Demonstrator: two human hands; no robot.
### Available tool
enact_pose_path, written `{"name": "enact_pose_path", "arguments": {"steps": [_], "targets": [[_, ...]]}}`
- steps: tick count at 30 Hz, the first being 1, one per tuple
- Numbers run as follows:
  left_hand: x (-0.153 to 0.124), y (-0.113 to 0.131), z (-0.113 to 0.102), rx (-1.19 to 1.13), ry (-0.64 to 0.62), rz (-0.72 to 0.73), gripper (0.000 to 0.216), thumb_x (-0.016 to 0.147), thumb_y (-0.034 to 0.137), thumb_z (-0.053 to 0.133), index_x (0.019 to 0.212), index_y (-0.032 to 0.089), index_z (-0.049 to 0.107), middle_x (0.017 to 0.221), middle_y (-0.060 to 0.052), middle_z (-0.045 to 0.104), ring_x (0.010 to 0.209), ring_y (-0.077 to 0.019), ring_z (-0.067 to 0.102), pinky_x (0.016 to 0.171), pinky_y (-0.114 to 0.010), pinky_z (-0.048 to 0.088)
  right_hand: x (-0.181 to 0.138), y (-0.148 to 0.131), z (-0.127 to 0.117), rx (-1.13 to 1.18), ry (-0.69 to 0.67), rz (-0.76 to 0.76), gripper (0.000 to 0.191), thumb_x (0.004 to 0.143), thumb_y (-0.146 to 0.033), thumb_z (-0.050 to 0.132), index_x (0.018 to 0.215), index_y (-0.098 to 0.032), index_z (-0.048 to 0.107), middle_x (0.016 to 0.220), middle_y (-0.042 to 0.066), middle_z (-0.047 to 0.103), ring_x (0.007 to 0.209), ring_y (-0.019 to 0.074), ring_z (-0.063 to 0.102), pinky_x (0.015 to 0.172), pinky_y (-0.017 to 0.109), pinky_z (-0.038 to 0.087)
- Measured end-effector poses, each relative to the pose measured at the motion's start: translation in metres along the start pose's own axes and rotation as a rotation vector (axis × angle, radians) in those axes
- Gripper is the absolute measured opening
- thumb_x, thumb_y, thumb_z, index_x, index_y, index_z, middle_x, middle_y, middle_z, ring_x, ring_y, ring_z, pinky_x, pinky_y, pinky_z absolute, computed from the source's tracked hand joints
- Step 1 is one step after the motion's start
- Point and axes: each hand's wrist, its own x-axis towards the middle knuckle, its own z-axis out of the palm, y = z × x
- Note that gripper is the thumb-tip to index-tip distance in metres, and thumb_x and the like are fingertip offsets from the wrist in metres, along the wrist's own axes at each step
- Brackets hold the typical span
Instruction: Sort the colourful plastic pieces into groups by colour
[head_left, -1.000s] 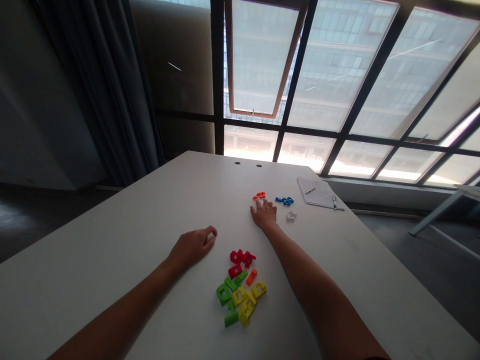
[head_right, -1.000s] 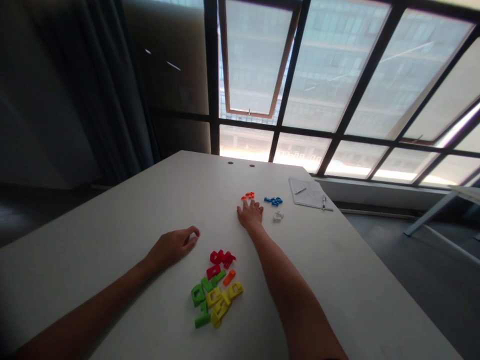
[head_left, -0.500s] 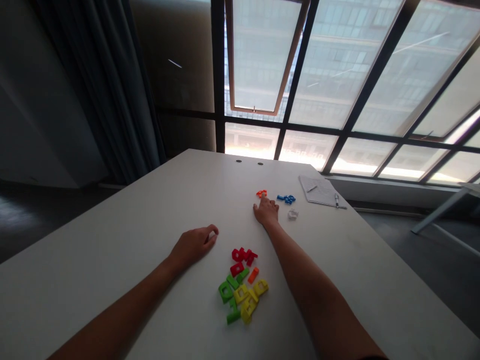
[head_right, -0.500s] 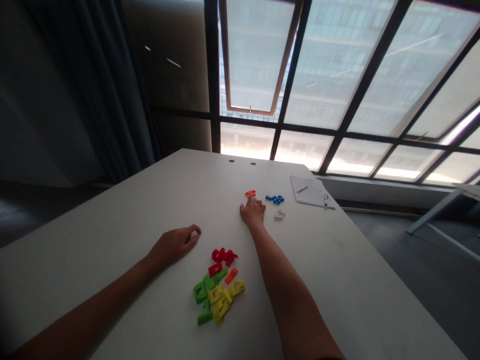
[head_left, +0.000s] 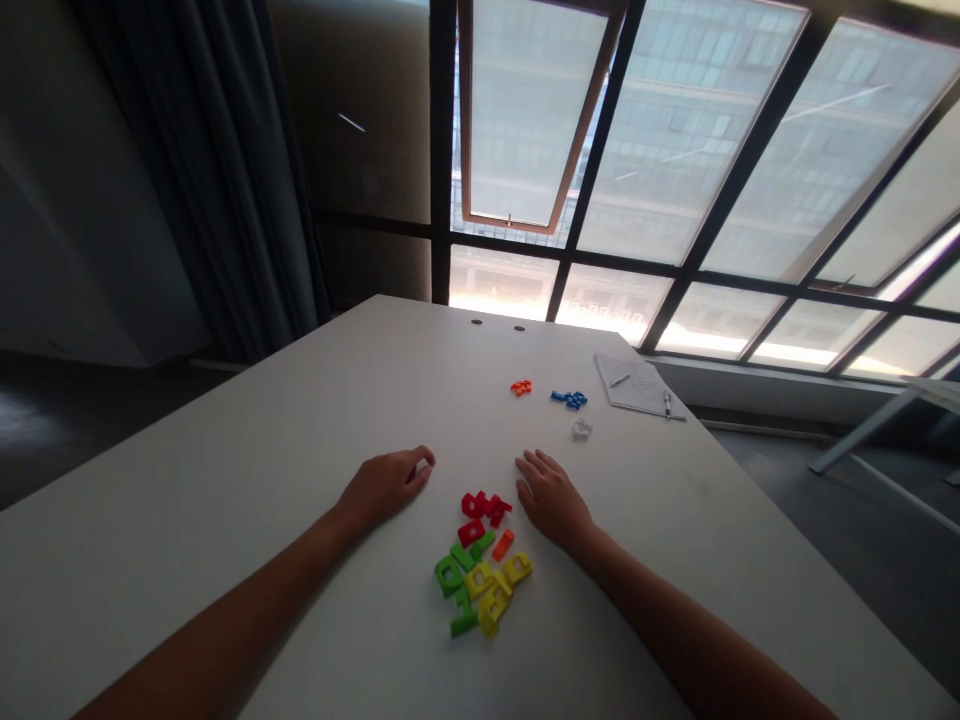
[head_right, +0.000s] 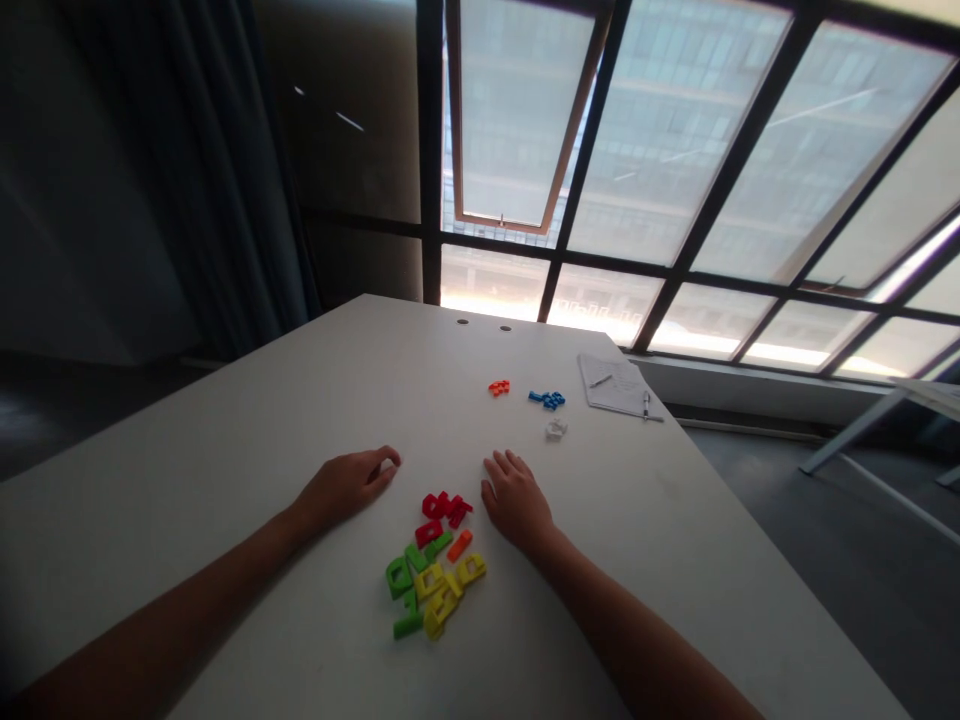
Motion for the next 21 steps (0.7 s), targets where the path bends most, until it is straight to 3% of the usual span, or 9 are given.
{"name": "enact_pose_path", "arguments": {"steps": [7, 13, 17, 21], "targets": [[-0.001, 0.001, -0.002, -0.001, 0.012, -0.001, 0.025, 0.097, 0.039, 0.048, 0.11, 0.03, 0.067, 0.088, 0.0, 0.074, 0.077, -0.0182, 0.066, 0.068, -0.028, 0.041, -0.059, -0.018, -0.022, 0.343, 0.284, -0.316, 0.029, 0.099, -0.019, 0.053, 0.12, -0.028, 0.07, 0.112, 0.008, 0.072, 0.11, 0.0247, 0.062, 0.095, 0.045, 0.054], [0.0, 0.001, -0.002, 0.006, 0.011, 0.005, 0.026, 0.097, 0.04, 0.047, 0.111, 0.03, 0.067, 0.087, 0.0, 0.073, 0.075, -0.0182, 0.066, 0.066, -0.028, 0.04, -0.071, -0.037, -0.035, 0.255, 0.154, -0.497, 0.033, 0.101, -0.029, 0.054, 0.133, -0.027, 0.064, 0.115, 0.009, 0.069, 0.106, 0.0256, 0.059, 0.093, 0.046, 0.048], [0.0, 0.0, -0.001, 0.006, 0.01, 0.002, 0.026, 0.097, 0.04, 0.047, 0.111, 0.03, 0.067, 0.087, 0.0, 0.073, 0.075, -0.018, 0.065, 0.066, -0.027, 0.039, -0.067, -0.038, -0.036, 0.182, 0.102, -0.492, 0.028, 0.104, -0.032, 0.051, 0.125, -0.026, 0.069, 0.116, 0.008, 0.07, 0.105, 0.0251, 0.057, 0.094, 0.045, 0.045], [0.0, 0.0, -0.001, 0.009, 0.012, 0.006, 0.027, 0.097, 0.041, 0.046, 0.111, 0.031, 0.067, 0.085, 0.001, 0.072, 0.074, -0.0179, 0.065, 0.066, -0.028, 0.039, -0.062, -0.024, -0.034, 0.104, 0.148, -0.358, 0.027, 0.106, -0.031, 0.048, 0.114, -0.026, 0.073, 0.117, 0.008, 0.072, 0.106, 0.0247, 0.057, 0.094, 0.043, 0.044]]}}
